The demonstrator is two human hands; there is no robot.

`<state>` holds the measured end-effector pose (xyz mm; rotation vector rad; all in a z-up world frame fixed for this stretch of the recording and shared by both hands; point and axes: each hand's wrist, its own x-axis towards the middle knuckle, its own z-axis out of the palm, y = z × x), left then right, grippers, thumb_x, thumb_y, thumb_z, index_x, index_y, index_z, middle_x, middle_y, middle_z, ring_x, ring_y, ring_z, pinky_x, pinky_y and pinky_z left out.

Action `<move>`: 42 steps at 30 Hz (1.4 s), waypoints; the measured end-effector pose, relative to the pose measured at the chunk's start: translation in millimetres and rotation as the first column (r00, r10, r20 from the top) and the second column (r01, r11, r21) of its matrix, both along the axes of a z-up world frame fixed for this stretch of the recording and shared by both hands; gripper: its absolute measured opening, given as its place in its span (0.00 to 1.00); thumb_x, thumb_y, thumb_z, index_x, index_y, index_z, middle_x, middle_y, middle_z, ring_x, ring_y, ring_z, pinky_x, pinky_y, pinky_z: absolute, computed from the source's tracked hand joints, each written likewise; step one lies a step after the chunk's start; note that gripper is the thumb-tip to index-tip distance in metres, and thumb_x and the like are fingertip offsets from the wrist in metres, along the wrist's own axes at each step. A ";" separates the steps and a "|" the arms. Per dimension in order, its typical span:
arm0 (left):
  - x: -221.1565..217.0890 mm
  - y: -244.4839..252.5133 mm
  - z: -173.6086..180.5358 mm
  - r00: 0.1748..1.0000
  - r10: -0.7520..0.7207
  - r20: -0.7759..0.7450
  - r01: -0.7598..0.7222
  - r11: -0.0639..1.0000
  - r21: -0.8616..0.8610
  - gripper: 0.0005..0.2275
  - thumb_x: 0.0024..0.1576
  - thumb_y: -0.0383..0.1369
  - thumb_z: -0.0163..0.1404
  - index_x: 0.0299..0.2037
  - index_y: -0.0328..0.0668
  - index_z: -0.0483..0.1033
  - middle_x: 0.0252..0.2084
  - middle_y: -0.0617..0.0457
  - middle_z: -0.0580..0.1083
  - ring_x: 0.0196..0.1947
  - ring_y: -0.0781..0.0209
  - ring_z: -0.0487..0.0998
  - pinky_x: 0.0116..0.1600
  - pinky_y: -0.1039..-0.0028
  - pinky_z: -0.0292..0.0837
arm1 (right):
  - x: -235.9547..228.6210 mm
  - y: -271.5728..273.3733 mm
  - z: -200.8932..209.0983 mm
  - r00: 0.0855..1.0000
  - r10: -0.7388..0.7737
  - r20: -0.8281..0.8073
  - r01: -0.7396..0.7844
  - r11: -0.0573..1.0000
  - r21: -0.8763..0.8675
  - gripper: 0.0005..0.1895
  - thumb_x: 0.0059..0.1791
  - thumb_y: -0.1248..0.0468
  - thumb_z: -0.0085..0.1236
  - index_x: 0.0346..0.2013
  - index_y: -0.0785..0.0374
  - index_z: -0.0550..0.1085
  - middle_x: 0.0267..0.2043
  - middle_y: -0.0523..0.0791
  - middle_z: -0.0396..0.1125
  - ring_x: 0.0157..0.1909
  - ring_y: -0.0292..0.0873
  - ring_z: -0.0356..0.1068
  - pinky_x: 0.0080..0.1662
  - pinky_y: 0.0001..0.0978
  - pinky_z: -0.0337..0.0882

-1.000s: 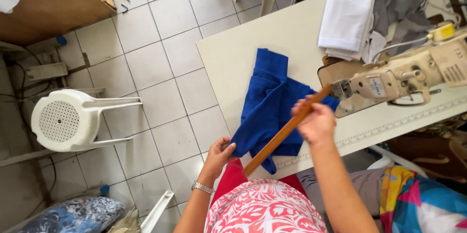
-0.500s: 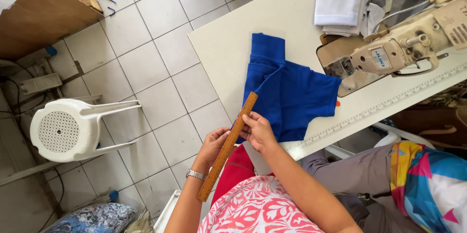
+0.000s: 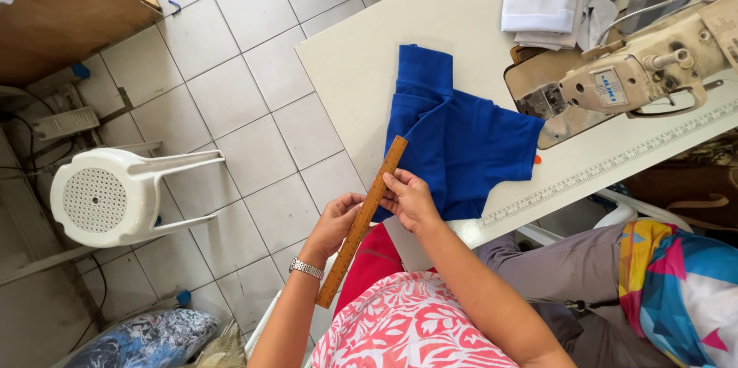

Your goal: Measuring and preparing blue fabric pieces using a wooden ruler at a sewing workstation

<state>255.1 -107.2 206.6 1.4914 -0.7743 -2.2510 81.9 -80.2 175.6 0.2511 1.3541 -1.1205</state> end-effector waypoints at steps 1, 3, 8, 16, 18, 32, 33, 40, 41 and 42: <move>2.4 0.9 -7.8 1.000 -0.008 0.013 0.009 1.000 -0.005 0.08 0.61 0.28 0.53 0.48 0.36 0.78 0.34 0.50 0.81 0.29 0.63 0.81 0.33 0.76 0.78 | -0.7 0.1 0.0 1.000 0.001 -0.001 -0.001 1.000 -0.006 0.09 0.50 0.62 0.65 0.44 0.59 0.78 0.33 0.44 0.73 0.32 0.43 0.78 0.36 0.39 0.83; 1.4 -1.9 -7.3 1.000 -0.005 0.013 0.005 1.000 0.002 0.08 0.61 0.29 0.54 0.48 0.36 0.78 0.34 0.52 0.81 0.30 0.64 0.82 0.32 0.77 0.79 | -16.7 0.5 25.6 1.000 -0.015 -0.001 0.015 0.996 -0.087 0.08 0.51 0.63 0.64 0.43 0.58 0.77 0.34 0.46 0.74 0.31 0.44 0.78 0.35 0.40 0.83; 7.5 -8.4 -9.1 0.999 0.044 -0.025 -0.044 0.999 0.000 0.08 0.61 0.28 0.54 0.47 0.34 0.79 0.33 0.51 0.80 0.32 0.62 0.83 0.36 0.72 0.82 | -96.9 5.2 59.0 0.988 -0.145 -0.057 0.124 0.952 -0.281 0.08 0.53 0.63 0.58 0.46 0.56 0.71 0.41 0.55 0.76 0.36 0.51 0.80 0.35 0.46 0.84; 1.4 -6.2 25.7 0.989 0.144 -0.013 -0.144 0.990 -0.009 0.11 0.64 0.28 0.48 0.52 0.31 0.79 0.38 0.45 0.81 0.40 0.55 0.84 0.46 0.61 0.84 | -200.3 -41.7 -10.6 0.949 -0.062 -0.310 -0.021 0.966 -0.259 0.06 0.60 0.58 0.47 0.51 0.46 0.62 0.47 0.52 0.76 0.38 0.47 0.80 0.40 0.44 0.85; -1.3 -3.5 27.2 0.982 0.188 -0.019 -0.188 0.982 -0.004 0.12 0.64 0.26 0.47 0.54 0.31 0.78 0.39 0.44 0.80 0.40 0.55 0.83 0.47 0.62 0.84 | -199.1 -56.3 -20.3 0.957 -0.009 -0.290 -0.064 0.968 -0.242 0.06 0.60 0.58 0.48 0.50 0.47 0.62 0.47 0.52 0.76 0.38 0.47 0.80 0.40 0.44 0.85; -18.7 25.1 12.5 0.899 0.433 0.058 -0.427 0.899 -0.097 0.16 0.56 0.19 0.54 0.56 0.28 0.75 0.42 0.40 0.79 0.40 0.57 0.82 0.47 0.64 0.84 | -165.3 -82.6 -50.3 0.973 0.157 -0.170 -0.183 0.972 -0.149 0.07 0.57 0.60 0.53 0.45 0.50 0.63 0.45 0.52 0.76 0.39 0.50 0.80 0.42 0.47 0.84; -20.4 25.3 17.7 0.899 0.431 0.077 -0.420 0.899 -0.126 0.17 0.55 0.19 0.56 0.55 0.28 0.75 0.41 0.40 0.79 0.38 0.59 0.81 0.46 0.66 0.85 | -165.2 -83.7 -50.3 0.973 0.163 -0.164 -0.188 0.971 -0.149 0.08 0.57 0.61 0.53 0.45 0.51 0.63 0.45 0.52 0.76 0.40 0.50 0.80 0.42 0.48 0.84; -34.8 34.8 16.7 0.842 0.523 0.135 -0.482 0.841 -0.246 0.13 0.57 0.28 0.60 0.49 0.27 0.79 0.35 0.44 0.80 0.33 0.66 0.80 0.41 0.72 0.85 | -156.3 -93.4 -31.0 0.965 0.197 -0.173 -0.221 0.966 -0.134 0.09 0.56 0.61 0.57 0.42 0.52 0.63 0.38 0.48 0.74 0.37 0.50 0.80 0.41 0.47 0.84; -37.1 34.6 15.4 0.840 0.526 0.135 -0.486 0.839 -0.247 0.13 0.57 0.28 0.60 0.49 0.27 0.79 0.35 0.44 0.80 0.33 0.66 0.80 0.41 0.72 0.85 | -155.2 -94.5 -29.3 0.964 0.201 -0.173 -0.225 0.965 -0.135 0.09 0.56 0.61 0.57 0.42 0.52 0.63 0.38 0.48 0.74 0.37 0.50 0.80 0.41 0.47 0.84; -39.4 34.6 14.1 0.814 0.557 0.161 -0.514 0.822 -0.246 0.12 0.57 0.28 0.59 0.48 0.27 0.79 0.33 0.46 0.80 0.29 0.66 0.81 0.38 0.73 0.85 | -154.5 -94.7 -27.7 0.962 0.208 -0.176 -0.232 0.963 -0.134 0.10 0.55 0.61 0.58 0.41 0.52 0.63 0.38 0.48 0.74 0.37 0.50 0.80 0.41 0.47 0.84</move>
